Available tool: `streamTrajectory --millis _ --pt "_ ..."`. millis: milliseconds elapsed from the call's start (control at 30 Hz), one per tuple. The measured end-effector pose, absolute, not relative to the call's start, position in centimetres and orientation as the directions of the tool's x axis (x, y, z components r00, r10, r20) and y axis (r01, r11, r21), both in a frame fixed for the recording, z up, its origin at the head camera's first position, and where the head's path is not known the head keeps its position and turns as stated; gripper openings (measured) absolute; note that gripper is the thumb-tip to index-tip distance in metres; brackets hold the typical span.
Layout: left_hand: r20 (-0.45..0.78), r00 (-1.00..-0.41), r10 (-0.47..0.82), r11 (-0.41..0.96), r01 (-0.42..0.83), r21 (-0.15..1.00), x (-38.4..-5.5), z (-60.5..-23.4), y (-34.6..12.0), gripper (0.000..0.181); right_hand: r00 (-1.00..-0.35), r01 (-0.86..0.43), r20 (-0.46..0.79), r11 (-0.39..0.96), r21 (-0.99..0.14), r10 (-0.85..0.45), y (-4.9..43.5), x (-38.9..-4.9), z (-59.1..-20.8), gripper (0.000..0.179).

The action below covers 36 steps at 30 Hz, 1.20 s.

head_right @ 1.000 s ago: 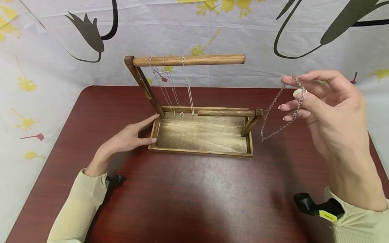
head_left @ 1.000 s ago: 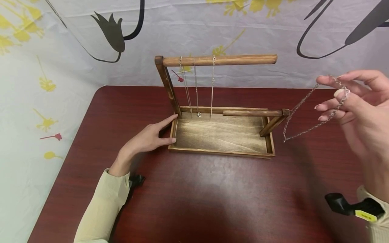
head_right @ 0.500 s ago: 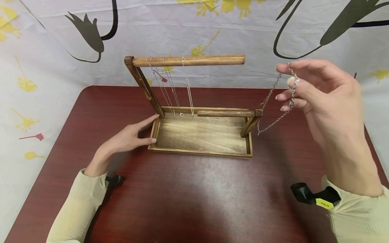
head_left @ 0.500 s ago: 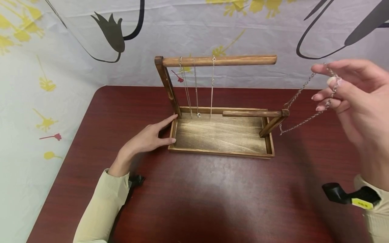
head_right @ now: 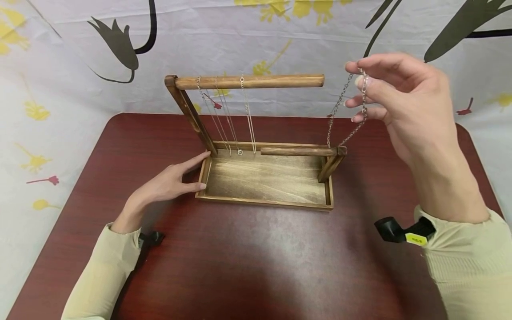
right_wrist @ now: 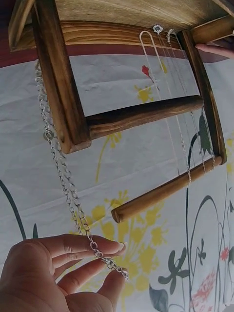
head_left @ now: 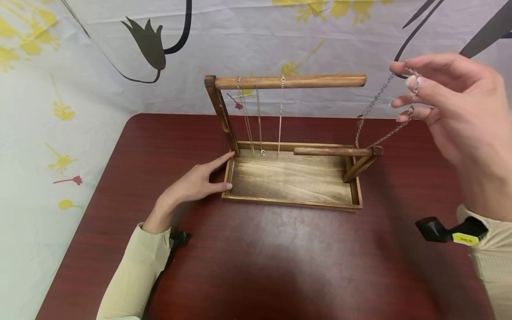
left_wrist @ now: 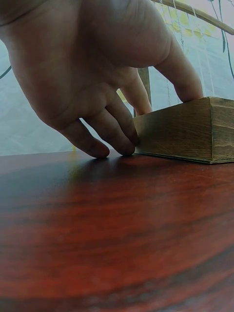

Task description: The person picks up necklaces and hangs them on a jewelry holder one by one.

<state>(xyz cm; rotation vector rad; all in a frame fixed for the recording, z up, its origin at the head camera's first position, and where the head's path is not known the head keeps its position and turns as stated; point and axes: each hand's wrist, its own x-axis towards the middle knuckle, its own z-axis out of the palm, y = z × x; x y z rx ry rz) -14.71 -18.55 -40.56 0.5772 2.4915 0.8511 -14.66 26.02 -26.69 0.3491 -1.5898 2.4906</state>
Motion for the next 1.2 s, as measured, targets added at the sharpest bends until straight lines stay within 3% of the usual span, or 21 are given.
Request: streamTrajectory --millis 200,700,967,1200 --pt "-0.271 -0.817 0.509 0.722 0.234 0.651 -14.7 -40.6 -18.5 0.084 -0.971 -0.191 0.237 -0.485 -0.853 -0.034 25.4 -15.1 -26.3 0.034" --pt "-0.271 -0.815 0.513 0.729 0.246 0.639 -14.7 -40.4 -18.4 0.085 -0.970 -0.181 0.235 -0.457 -0.871 -0.064 23.4 -16.1 -25.4 0.035" --pt "-0.271 -0.818 0.508 0.734 0.246 0.633 -14.7 -40.4 -18.4 0.084 -0.961 -0.227 0.268 -0.372 -0.900 -0.062 21.9 -16.3 -25.0 0.034" --pt "-0.261 -0.822 0.506 0.733 0.250 0.632 -14.7 -40.5 -18.3 0.084 -0.965 -0.171 0.231 -0.365 -0.915 -0.128 20.8 -16.5 -24.9 0.031"
